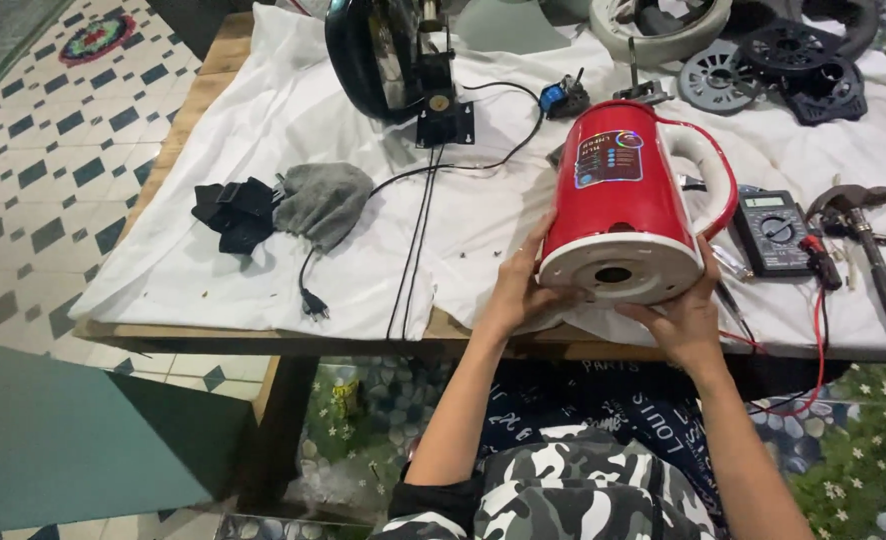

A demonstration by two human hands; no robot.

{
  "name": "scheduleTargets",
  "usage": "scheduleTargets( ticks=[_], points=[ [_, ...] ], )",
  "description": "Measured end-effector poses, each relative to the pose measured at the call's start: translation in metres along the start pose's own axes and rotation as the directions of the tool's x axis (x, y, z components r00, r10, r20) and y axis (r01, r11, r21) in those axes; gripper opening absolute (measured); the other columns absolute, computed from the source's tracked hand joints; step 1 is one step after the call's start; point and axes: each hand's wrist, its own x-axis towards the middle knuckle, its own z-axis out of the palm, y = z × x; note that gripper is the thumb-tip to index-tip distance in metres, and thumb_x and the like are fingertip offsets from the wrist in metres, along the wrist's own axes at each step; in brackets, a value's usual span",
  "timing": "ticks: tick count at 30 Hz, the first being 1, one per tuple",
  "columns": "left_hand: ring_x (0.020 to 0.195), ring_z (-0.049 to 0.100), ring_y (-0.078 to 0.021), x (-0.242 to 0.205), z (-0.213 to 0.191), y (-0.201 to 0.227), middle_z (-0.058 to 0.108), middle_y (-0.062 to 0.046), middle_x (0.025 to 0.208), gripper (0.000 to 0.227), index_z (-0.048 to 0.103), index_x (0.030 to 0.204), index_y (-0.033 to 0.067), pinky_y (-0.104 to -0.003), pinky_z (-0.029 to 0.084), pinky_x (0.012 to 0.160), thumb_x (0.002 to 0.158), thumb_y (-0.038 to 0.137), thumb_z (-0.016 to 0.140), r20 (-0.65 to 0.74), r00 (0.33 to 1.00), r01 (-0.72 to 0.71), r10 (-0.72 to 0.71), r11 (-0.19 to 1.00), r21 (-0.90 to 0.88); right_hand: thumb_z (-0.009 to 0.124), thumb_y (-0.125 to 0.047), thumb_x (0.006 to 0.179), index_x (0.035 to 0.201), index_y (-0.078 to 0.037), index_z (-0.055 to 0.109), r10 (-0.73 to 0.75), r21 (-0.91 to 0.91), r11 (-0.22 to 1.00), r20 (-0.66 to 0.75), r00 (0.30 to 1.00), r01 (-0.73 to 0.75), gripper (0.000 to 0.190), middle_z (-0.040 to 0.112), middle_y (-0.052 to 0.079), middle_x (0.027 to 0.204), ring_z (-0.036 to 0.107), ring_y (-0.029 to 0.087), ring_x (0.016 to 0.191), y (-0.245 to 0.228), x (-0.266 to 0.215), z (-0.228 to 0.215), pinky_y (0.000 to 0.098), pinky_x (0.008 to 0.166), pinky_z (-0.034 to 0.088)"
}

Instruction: Repairing an electric kettle by aligning the base plate and fastening it with screws using a screwdriver.

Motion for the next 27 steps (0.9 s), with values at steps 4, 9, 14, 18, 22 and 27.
scheduleTargets(
  ticks=[4, 9, 14, 18, 22, 27],
  points=[
    [0.115, 0.058, -0.0585, -0.001, 0.002, 0.006, 0.053, -0.022, 0.15, 0.111, 0.04, 0.156, 0.0342, -0.057, 0.056, 0.098, 0.062, 0.014, 0.094, -0.058, 0.998, 0.027, -0.03, 0.998, -0.051, 0.092, -0.01, 0.072, 0.159, -0.015, 0.005, 0.043, 0.061, 0.997, 0.024, 0.999, -0.044, 0.123, 0.055, 0.045, 0.122, 0.058, 0.064, 0.11, -0.005, 0.004, -0.004, 0.0667, 0.093, 0.053],
    [0.113, 0.059, -0.0584, 0.0, 0.002, -0.008, 0.054, -0.019, 0.149, 0.108, 0.042, 0.155, 0.0352, -0.057, 0.059, 0.091, 0.063, 0.008, 0.092, -0.072, 0.995, 0.058, -0.068, 0.989, -0.137, 0.088, 0.001, 0.07, 0.157, -0.009, 0.011, 0.06, 0.215, 0.974, 0.052, 0.997, -0.069, 0.117, 0.047, 0.047, 0.13, 0.052, 0.067, 0.115, -0.005, 0.009, -0.01, 0.0655, 0.094, 0.05],
    [0.111, 0.062, -0.0538, 0.003, 0.006, -0.009, 0.057, -0.012, 0.148, 0.106, 0.044, 0.153, 0.0385, -0.053, 0.061, 0.09, 0.064, 0.008, 0.092, -0.075, 0.988, 0.121, -0.132, 0.984, -0.133, 0.086, 0.006, 0.073, 0.154, -0.002, 0.019, -0.005, 0.242, 0.97, -0.017, 1.0, 0.009, 0.106, 0.044, 0.045, 0.135, 0.053, 0.065, 0.116, -0.003, 0.008, -0.003, 0.0637, 0.091, 0.052],
    [0.126, 0.053, -0.0539, 0.011, 0.007, -0.042, 0.047, -0.018, 0.154, 0.11, 0.042, 0.156, 0.0326, -0.06, 0.055, 0.097, 0.062, 0.003, 0.089, -0.054, 0.999, 0.0, -0.005, 0.995, -0.101, 0.081, 0.013, 0.072, 0.158, -0.01, 0.016, 0.092, 0.377, 0.922, -0.003, 0.996, -0.085, 0.111, 0.042, 0.044, 0.138, 0.054, 0.061, 0.118, 0.014, 0.009, 0.0, 0.0609, 0.096, 0.051],
    [0.132, 0.047, -0.0557, 0.011, 0.009, -0.036, 0.04, -0.021, 0.156, 0.104, 0.042, 0.154, 0.0291, -0.066, 0.049, 0.102, 0.062, 0.022, 0.09, -0.102, 0.994, -0.035, 0.028, 0.997, -0.072, 0.081, 0.012, 0.07, 0.155, -0.009, 0.019, 0.163, 0.363, 0.918, 0.023, 0.986, -0.16, 0.107, 0.042, 0.04, 0.14, 0.057, 0.058, 0.113, 0.014, 0.01, -0.007, 0.0561, 0.092, 0.054],
    [0.148, 0.04, -0.0424, 0.015, 0.02, -0.042, 0.025, -0.017, 0.169, 0.09, 0.026, 0.152, 0.0258, -0.057, 0.051, 0.104, 0.08, 0.059, 0.069, -0.086, 0.982, -0.164, 0.168, 0.985, 0.054, 0.082, -0.002, 0.071, 0.143, 0.003, 0.035, -0.05, 0.088, 0.995, 0.015, 0.999, 0.048, 0.086, 0.046, 0.026, 0.143, 0.057, 0.03, 0.123, 0.015, 0.015, -0.024, 0.0412, 0.097, 0.056]
  ],
)
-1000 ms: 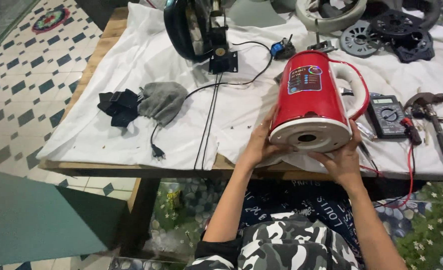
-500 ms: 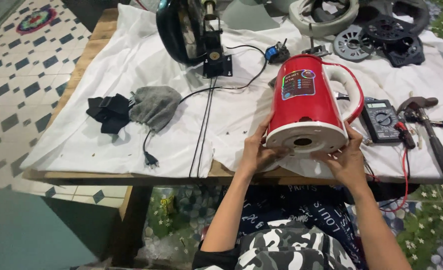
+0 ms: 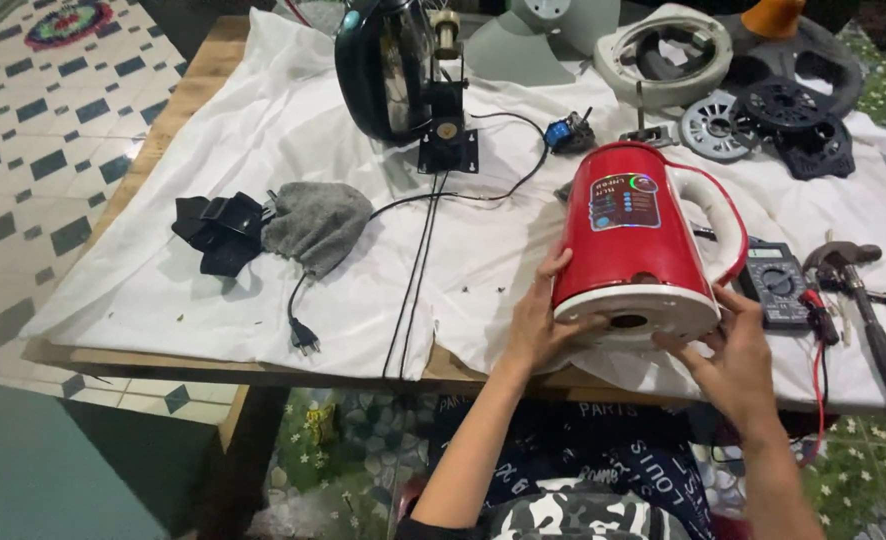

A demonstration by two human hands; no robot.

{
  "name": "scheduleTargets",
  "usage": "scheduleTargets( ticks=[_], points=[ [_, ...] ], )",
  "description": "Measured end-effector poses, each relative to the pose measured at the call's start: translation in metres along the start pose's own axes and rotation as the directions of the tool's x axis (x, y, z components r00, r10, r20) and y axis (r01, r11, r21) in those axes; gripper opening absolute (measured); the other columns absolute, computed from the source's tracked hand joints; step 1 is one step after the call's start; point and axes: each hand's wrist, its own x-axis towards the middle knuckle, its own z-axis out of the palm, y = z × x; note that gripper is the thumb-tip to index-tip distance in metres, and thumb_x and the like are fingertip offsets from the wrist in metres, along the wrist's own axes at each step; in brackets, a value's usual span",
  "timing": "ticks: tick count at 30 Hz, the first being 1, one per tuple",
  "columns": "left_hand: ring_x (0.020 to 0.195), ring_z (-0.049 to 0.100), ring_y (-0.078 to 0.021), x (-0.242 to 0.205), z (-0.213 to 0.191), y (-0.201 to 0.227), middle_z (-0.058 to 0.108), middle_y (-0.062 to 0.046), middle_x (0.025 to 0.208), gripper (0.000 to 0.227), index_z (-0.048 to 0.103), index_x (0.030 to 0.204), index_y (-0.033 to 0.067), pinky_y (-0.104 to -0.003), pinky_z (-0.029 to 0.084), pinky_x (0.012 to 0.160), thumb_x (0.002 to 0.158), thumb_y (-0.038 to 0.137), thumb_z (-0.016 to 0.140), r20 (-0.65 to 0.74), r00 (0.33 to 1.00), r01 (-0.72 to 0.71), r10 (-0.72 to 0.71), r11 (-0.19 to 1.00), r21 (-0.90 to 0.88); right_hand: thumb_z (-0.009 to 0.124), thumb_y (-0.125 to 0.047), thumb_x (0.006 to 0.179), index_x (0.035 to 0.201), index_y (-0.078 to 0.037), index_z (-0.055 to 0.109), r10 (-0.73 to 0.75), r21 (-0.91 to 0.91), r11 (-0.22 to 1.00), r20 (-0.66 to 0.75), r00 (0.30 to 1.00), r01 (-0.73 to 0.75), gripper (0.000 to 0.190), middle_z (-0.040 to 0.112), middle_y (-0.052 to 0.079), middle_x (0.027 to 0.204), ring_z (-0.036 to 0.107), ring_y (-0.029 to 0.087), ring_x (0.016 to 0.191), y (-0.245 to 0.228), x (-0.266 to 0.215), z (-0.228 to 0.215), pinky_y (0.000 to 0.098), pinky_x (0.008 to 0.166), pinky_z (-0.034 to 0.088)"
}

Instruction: Repairing an electric kettle by aligning the base plate and fastening it with screws using a screwdriver.

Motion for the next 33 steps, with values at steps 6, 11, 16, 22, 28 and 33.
scheduleTargets(
  ticks=[6, 11, 16, 22, 28, 33],
  points=[
    [0.142, 0.052, -0.0386, -0.005, 0.002, -0.004, 0.032, -0.015, 0.168, 0.074, 0.023, 0.159, 0.0276, -0.048, 0.055, 0.101, 0.098, 0.051, 0.057, -0.02, 0.997, -0.067, 0.069, 0.996, 0.062, 0.082, -0.013, 0.078, 0.161, -0.01, 0.036, -0.053, -0.337, 0.94, 0.009, 0.999, 0.053, 0.095, 0.058, 0.023, 0.145, 0.065, 0.033, 0.116, -0.006, 0.0, -0.004, 0.0439, 0.092, 0.052],
    [0.139, 0.057, -0.0371, -0.004, 0.002, -0.001, 0.038, -0.018, 0.165, 0.07, 0.031, 0.156, 0.0253, -0.044, 0.057, 0.101, 0.098, 0.043, 0.064, -0.07, 0.992, -0.099, 0.103, 0.993, 0.061, 0.083, -0.023, 0.079, 0.159, -0.02, 0.041, 0.138, -0.425, 0.896, -0.015, 0.99, -0.131, 0.09, 0.071, 0.017, 0.125, 0.073, 0.029, 0.096, -0.017, 0.0, -0.006, 0.0419, 0.072, 0.055],
    [0.14, 0.057, -0.0337, -0.001, -0.001, 0.009, 0.045, -0.018, 0.159, 0.067, 0.042, 0.15, 0.0199, -0.04, 0.056, 0.106, 0.094, 0.049, 0.065, -0.118, 0.992, -0.054, 0.048, 0.997, -0.048, 0.086, -0.018, 0.073, 0.157, -0.022, 0.045, 0.226, -0.336, 0.913, -0.059, 0.972, -0.233, 0.094, 0.07, 0.013, 0.126, 0.071, 0.025, 0.101, -0.016, -0.001, -0.007, 0.0395, 0.081, 0.053],
    [0.135, 0.058, -0.0351, 0.003, 0.002, 0.016, 0.046, -0.015, 0.155, 0.064, 0.038, 0.147, 0.0194, -0.046, 0.054, 0.105, 0.095, 0.051, 0.058, -0.134, 0.99, -0.044, 0.05, 0.998, 0.049, 0.085, -0.012, 0.074, 0.158, -0.023, 0.043, 0.294, -0.257, 0.918, -0.071, 0.953, -0.302, 0.094, 0.072, 0.02, 0.118, 0.073, 0.026, 0.096, -0.021, 0.0, -0.003, 0.0359, 0.083, 0.053],
    [0.14, 0.056, -0.0386, 0.01, 0.005, 0.019, 0.049, -0.02, 0.154, 0.061, 0.041, 0.142, 0.0134, -0.045, 0.055, 0.109, 0.089, 0.034, 0.062, -0.157, 0.966, -0.181, 0.205, 0.971, 0.155, 0.09, -0.017, 0.077, 0.152, -0.012, 0.053, -0.26, -0.587, 0.782, -0.002, 0.965, 0.21, 0.084, 0.039, 0.025, 0.142, 0.047, 0.041, 0.13, -0.016, -0.005, -0.014, 0.053, 0.096, 0.057],
    [0.147, 0.049, -0.0438, 0.011, 0.011, 0.028, 0.044, -0.02, 0.157, 0.055, 0.044, 0.146, 0.0105, -0.054, 0.05, 0.118, 0.095, 0.027, 0.056, -0.153, 0.953, -0.231, 0.262, 0.954, 0.192, 0.083, -0.019, 0.079, 0.149, -0.003, 0.051, -0.235, -0.499, 0.834, 0.062, 0.97, 0.234, 0.079, 0.052, 0.022, 0.148, 0.05, 0.038, 0.135, -0.028, 0.006, -0.017, 0.0499, 0.112, 0.045]
  ],
)
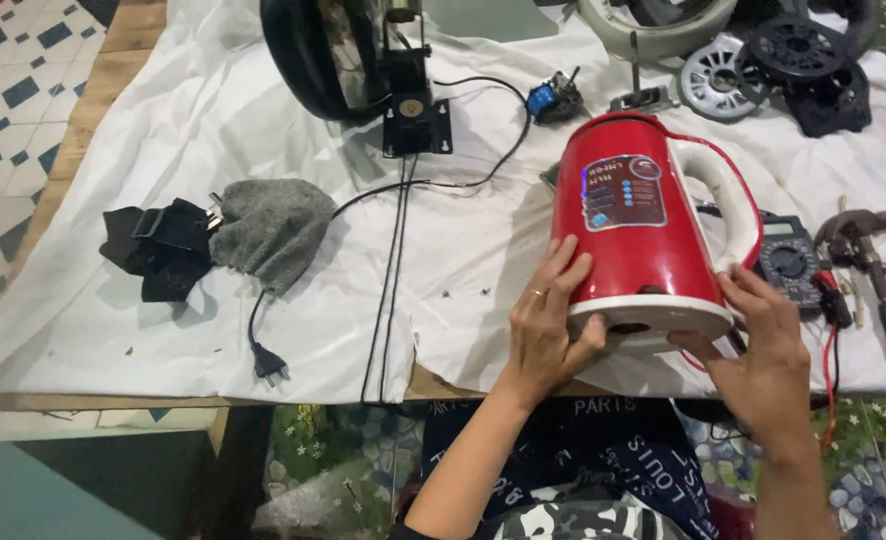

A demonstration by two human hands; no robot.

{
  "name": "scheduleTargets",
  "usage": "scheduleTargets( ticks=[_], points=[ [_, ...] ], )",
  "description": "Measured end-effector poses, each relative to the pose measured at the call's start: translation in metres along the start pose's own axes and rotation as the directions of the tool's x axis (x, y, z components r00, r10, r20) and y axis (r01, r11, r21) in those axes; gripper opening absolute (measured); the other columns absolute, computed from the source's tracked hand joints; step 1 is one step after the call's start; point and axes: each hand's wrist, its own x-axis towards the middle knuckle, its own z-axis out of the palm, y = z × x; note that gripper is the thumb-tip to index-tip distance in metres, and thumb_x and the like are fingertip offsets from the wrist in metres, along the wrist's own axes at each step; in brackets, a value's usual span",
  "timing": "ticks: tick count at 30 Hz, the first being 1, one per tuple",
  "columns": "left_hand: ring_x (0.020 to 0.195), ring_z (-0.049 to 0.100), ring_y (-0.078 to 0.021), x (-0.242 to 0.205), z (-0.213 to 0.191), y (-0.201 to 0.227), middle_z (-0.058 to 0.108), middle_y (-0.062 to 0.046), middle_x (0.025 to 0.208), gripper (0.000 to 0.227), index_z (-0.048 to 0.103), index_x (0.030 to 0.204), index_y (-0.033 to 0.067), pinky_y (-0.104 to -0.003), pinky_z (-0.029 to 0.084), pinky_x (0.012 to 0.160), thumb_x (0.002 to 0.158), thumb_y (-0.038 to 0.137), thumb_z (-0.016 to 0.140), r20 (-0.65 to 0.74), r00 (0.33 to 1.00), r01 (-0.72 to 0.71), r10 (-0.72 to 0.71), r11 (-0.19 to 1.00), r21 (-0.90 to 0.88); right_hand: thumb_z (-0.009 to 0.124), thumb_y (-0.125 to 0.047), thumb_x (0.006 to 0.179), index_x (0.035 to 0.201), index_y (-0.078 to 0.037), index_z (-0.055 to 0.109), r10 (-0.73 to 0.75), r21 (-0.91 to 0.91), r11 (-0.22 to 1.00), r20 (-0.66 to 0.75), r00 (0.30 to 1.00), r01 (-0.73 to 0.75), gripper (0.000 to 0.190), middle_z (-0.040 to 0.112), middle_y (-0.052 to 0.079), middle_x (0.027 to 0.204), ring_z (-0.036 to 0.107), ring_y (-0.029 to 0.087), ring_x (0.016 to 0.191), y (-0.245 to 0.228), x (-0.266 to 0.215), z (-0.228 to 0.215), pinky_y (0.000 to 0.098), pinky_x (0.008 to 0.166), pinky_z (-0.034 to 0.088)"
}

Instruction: Repairing an electric kettle by aligning the base plate and fastening it with screws using a screwdriver.

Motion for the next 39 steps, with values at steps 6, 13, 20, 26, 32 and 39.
scheduleTargets(
  ticks=[6, 13, 20, 26, 32, 39],
  points=[
    [0.133, 0.062, -0.0368, 0.01, 0.008, -0.004, 0.058, -0.019, 0.142, 0.065, 0.049, 0.131, 0.0044, -0.047, 0.051, 0.115, 0.089, 0.044, 0.077, -0.096, 0.986, -0.127, 0.139, 0.984, 0.125, 0.074, -0.007, 0.089, 0.152, -0.007, 0.053, 0.009, 0.043, 0.999, 0.068, 0.998, -0.012, 0.066, 0.062, 0.016, 0.141, 0.054, 0.034, 0.132, 0.012, -0.002, -0.004, 0.0452, 0.111, 0.047],
    [0.13, 0.065, -0.0298, 0.009, 0.008, -0.011, 0.061, -0.013, 0.14, 0.061, 0.054, 0.135, 0.0084, -0.039, 0.059, 0.106, 0.092, 0.045, 0.076, -0.088, 0.961, -0.229, 0.262, 0.934, 0.275, 0.069, -0.009, 0.099, 0.151, 0.001, 0.055, -0.124, -0.039, 0.992, -0.093, 0.988, 0.121, 0.054, 0.065, 0.02, 0.136, 0.058, 0.04, 0.12, 0.016, -0.01, 0.016, 0.048, 0.107, 0.046],
    [0.126, 0.067, -0.0297, 0.016, -0.002, -0.009, 0.06, -0.015, 0.141, 0.06, 0.055, 0.143, 0.0188, -0.043, 0.062, 0.1, 0.094, 0.052, 0.07, -0.001, 0.955, -0.277, 0.295, 0.899, 0.34, 0.069, -0.019, 0.09, 0.158, -0.009, 0.04, -0.09, 0.126, 0.989, 0.086, 0.992, 0.079, 0.075, 0.049, 0.017, 0.153, 0.05, 0.034, 0.137, 0.025, -0.004, 0.006, 0.0459, 0.115, 0.04],
    [0.132, 0.058, -0.0371, 0.018, 0.012, 0.001, 0.061, -0.016, 0.143, 0.067, 0.065, 0.13, 0.0114, -0.043, 0.052, 0.105, 0.078, 0.047, 0.085, -0.077, 0.988, -0.117, 0.133, 0.977, 0.18, 0.085, -0.01, 0.076, 0.154, -0.013, 0.053, 0.012, 0.198, 0.98, -0.081, 0.997, 0.004, 0.083, 0.035, 0.024, 0.143, 0.056, 0.048, 0.127, 0.025, -0.012, 0.022, 0.045, 0.092, 0.059],
    [0.127, 0.063, -0.0381, 0.017, 0.021, -0.003, 0.065, -0.011, 0.139, 0.072, 0.067, 0.121, 0.0103, -0.042, 0.053, 0.103, 0.067, 0.053, 0.088, -0.133, 0.983, -0.095, 0.127, 0.969, 0.228, 0.072, 0.001, 0.088, 0.161, -0.002, 0.032, 0.176, 0.431, 0.885, 0.045, 0.983, -0.178, 0.082, 0.038, 0.042, 0.144, 0.043, 0.062, 0.13, 0.003, -0.013, 0.024, 0.0631, 0.094, 0.051],
    [0.125, 0.066, -0.034, 0.016, 0.029, -0.011, 0.068, -0.007, 0.135, 0.071, 0.069, 0.117, 0.0138, -0.04, 0.053, 0.106, 0.063, 0.056, 0.089, -0.194, 0.968, -0.111, 0.157, 0.967, 0.227, 0.062, -0.023, 0.099, 0.169, -0.017, 0.03, 0.358, 0.35, 0.865, 0.072, 0.931, -0.36, 0.077, 0.072, 0.031, 0.091, 0.071, 0.047, 0.087, 0.002, -0.024, 0.038, 0.0541, 0.076, 0.054]
  ],
)
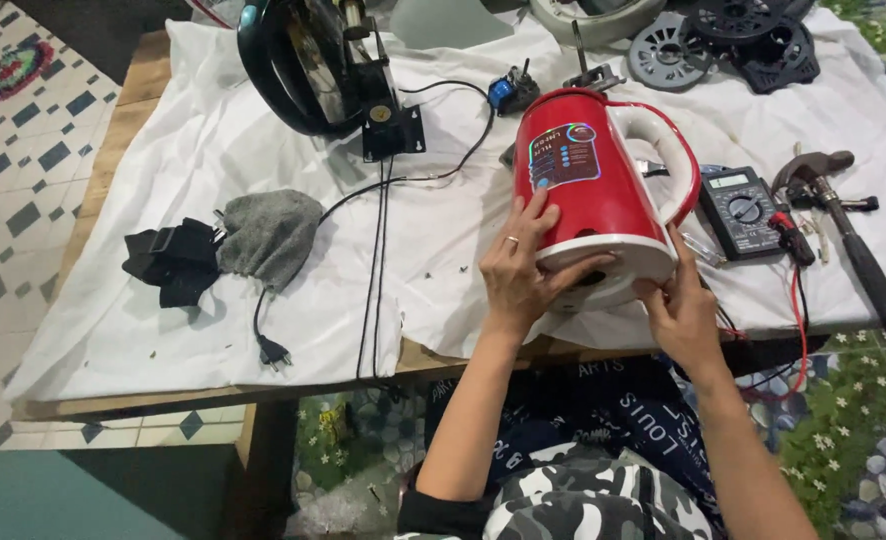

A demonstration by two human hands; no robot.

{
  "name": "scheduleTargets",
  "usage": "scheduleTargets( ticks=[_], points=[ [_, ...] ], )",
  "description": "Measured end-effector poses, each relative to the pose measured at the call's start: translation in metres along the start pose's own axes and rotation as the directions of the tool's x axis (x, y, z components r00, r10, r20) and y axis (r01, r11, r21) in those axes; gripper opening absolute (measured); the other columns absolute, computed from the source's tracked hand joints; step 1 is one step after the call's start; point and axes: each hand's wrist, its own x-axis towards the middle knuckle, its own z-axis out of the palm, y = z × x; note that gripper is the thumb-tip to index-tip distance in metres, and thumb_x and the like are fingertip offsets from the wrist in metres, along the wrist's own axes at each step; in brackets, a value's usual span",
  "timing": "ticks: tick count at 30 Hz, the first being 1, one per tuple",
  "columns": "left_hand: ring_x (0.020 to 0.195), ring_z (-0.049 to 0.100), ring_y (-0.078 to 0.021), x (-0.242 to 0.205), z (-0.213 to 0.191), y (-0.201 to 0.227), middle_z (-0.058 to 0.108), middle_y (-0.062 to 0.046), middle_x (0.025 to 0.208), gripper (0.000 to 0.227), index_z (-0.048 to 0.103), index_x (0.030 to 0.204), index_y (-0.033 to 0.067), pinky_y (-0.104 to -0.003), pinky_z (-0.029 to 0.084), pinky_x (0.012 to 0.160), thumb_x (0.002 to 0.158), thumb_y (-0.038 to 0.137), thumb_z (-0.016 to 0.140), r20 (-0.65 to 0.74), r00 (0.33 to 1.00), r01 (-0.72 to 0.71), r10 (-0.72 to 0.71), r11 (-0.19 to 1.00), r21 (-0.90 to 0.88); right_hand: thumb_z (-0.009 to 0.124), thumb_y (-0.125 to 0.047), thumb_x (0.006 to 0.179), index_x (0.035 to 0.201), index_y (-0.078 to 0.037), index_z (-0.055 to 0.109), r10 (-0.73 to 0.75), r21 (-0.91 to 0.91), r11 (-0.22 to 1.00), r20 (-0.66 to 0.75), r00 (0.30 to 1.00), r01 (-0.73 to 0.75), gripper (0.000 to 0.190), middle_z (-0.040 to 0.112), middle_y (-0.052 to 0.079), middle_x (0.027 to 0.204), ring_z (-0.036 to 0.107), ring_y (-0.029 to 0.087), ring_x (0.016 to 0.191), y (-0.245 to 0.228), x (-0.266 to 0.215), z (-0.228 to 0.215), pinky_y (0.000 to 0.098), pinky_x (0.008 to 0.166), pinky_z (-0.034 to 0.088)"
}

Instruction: Repairing an electric kettle by aligning the base plate and fastening it with screws using a screwdriver.

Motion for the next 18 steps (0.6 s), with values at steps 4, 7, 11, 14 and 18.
scheduleTargets(
  ticks=[4, 7, 11, 14, 18],
  points=[
    [0.122, 0.067, -0.0299, -0.001, 0.0, -0.002, 0.068, -0.005, 0.134, 0.072, 0.07, 0.114, 0.0153, -0.036, 0.053, 0.108, 0.061, 0.06, 0.088, -0.026, 1.0, 0.011, -0.011, 1.0, 0.017, 0.062, -0.019, 0.104, 0.165, -0.014, 0.043, -0.078, 0.045, 0.995, -0.104, 0.991, 0.083, 0.064, 0.07, 0.035, 0.098, 0.07, 0.046, 0.089, 0.017, 0.0, 0.01, 0.0539, 0.076, 0.055],
    [0.127, 0.065, -0.0315, -0.004, 0.005, 0.002, 0.067, -0.006, 0.137, 0.076, 0.066, 0.124, 0.019, -0.04, 0.052, 0.109, 0.061, 0.055, 0.087, 0.053, 0.998, 0.036, -0.041, 0.995, 0.088, 0.053, 0.002, 0.099, 0.164, -0.008, 0.039, -0.065, 0.144, 0.987, -0.07, 0.995, 0.074, 0.067, 0.061, 0.034, 0.132, 0.064, 0.051, 0.103, 0.046, 0.004, 0.008, 0.0604, 0.087, 0.052],
    [0.129, 0.067, -0.0296, 0.011, -0.01, 0.025, 0.069, -0.006, 0.13, 0.091, 0.046, 0.152, 0.0403, -0.043, 0.051, 0.119, 0.069, 0.064, 0.074, 0.164, 0.984, 0.041, -0.077, 0.977, 0.209, 0.056, 0.001, 0.099, 0.165, -0.006, 0.041, -0.131, 0.015, 0.991, -0.066, 0.989, 0.132, 0.067, 0.061, 0.031, 0.133, 0.062, 0.055, 0.106, 0.037, 0.001, 0.004, 0.0649, 0.088, 0.049],
    [0.125, 0.07, -0.0346, 0.003, 0.001, 0.013, 0.068, -0.007, 0.127, 0.078, 0.056, 0.141, 0.0415, -0.043, 0.055, 0.115, 0.069, 0.069, 0.071, 0.126, 0.988, 0.056, -0.092, 0.963, 0.265, 0.065, 0.001, 0.096, 0.165, -0.007, 0.046, -0.139, -0.153, 0.98, -0.056, 0.989, 0.129, 0.072, 0.065, 0.025, 0.13, 0.063, 0.05, 0.111, 0.032, 0.003, -0.013, 0.0593, 0.09, 0.05],
    [0.122, 0.071, -0.0255, -0.001, 0.0, 0.006, 0.066, -0.008, 0.137, 0.082, 0.051, 0.149, 0.0328, -0.041, 0.063, 0.091, 0.08, 0.075, 0.065, 0.168, 0.985, -0.083, 0.032, 0.947, 0.311, 0.079, 0.006, 0.105, 0.156, 0.018, 0.055, -0.49, -0.353, 0.823, -0.049, 0.87, 0.444, 0.058, 0.067, 0.028, 0.132, 0.064, 0.041, 0.11, -0.064, -0.001, -0.049, 0.0495, 0.099, 0.05]
  ],
)
